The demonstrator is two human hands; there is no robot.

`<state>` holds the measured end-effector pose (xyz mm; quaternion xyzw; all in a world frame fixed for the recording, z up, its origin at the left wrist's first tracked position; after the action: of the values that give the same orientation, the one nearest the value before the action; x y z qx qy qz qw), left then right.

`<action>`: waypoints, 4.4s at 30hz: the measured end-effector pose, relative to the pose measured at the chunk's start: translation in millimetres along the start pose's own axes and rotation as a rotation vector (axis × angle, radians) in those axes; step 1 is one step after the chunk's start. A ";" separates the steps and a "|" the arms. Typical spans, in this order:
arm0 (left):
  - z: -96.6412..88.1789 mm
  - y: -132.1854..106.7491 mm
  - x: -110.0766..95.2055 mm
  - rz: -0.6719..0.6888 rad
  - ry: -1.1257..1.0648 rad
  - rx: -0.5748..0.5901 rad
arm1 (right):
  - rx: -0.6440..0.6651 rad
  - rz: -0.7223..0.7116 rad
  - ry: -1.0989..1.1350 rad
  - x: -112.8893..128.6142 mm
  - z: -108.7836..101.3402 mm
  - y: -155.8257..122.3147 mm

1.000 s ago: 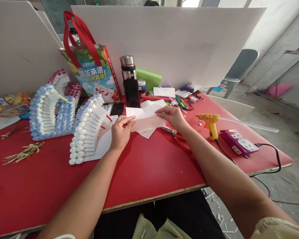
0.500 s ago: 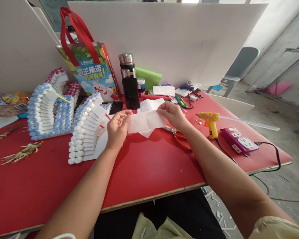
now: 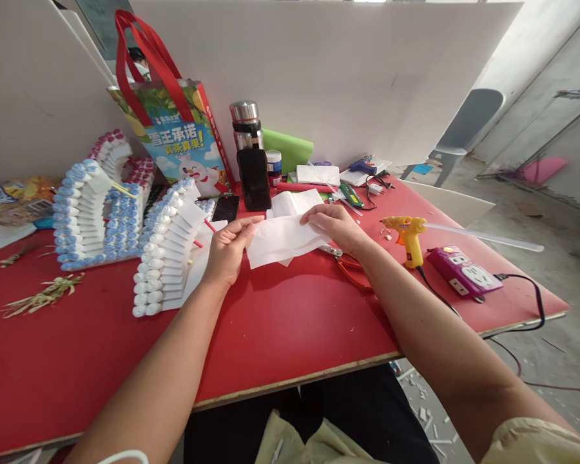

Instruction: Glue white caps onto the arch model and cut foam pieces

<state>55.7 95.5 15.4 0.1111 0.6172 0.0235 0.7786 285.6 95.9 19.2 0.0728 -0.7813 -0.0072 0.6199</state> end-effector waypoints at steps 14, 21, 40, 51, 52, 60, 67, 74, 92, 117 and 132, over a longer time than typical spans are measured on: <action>-4.8 1.5 7.1 0.046 0.124 -0.066 | -0.010 0.016 0.250 -9.4 6.4 5.2; 1.5 -0.2 24.6 -0.187 -0.153 0.006 | 0.118 0.148 0.481 -19.1 17.8 2.1; 14.0 -7.4 9.6 -0.238 -0.197 0.143 | 0.236 0.122 0.389 -1.0 3.5 -5.3; 29.5 -20.7 16.3 -0.466 -0.230 0.446 | 0.195 -0.013 0.196 16.5 1.4 -8.2; 30.8 -22.0 16.4 -0.505 -0.280 0.457 | 0.206 -0.026 0.157 18.9 3.4 -9.5; 36.7 -33.5 36.2 -0.694 -0.117 0.472 | 0.329 -0.070 -0.039 26.1 25.8 -16.8; 50.4 -47.4 38.5 -0.700 0.025 0.635 | 0.392 -0.071 -0.042 22.6 33.9 -19.0; 44.7 -38.4 35.2 -0.630 0.101 0.528 | 0.200 0.001 0.178 10.1 14.3 -5.7; 47.3 -30.8 33.9 -0.486 0.008 0.413 | -0.068 0.067 0.465 -9.1 26.8 0.6; 17.6 -11.5 24.1 -0.368 -0.022 0.133 | 0.434 0.200 -1.601 4.6 -7.1 -64.2; 12.0 -9.6 24.1 -0.324 -0.048 0.094 | 0.247 0.178 -1.382 -18.0 -36.5 -89.0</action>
<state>72.0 88.6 -7.0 0.0470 0.6086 -0.1339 0.7807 334.3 12.9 1.3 0.0572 -0.9940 0.0878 -0.0327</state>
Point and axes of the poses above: each hand's wrist, its own y-axis towards the middle knuckle, its own z-axis out of the palm, x = y × z, the point moved 8 cm from there along y, towards the middle knuckle, and after that the axes turned 6 degrees about -y, right-handed, at the moved point
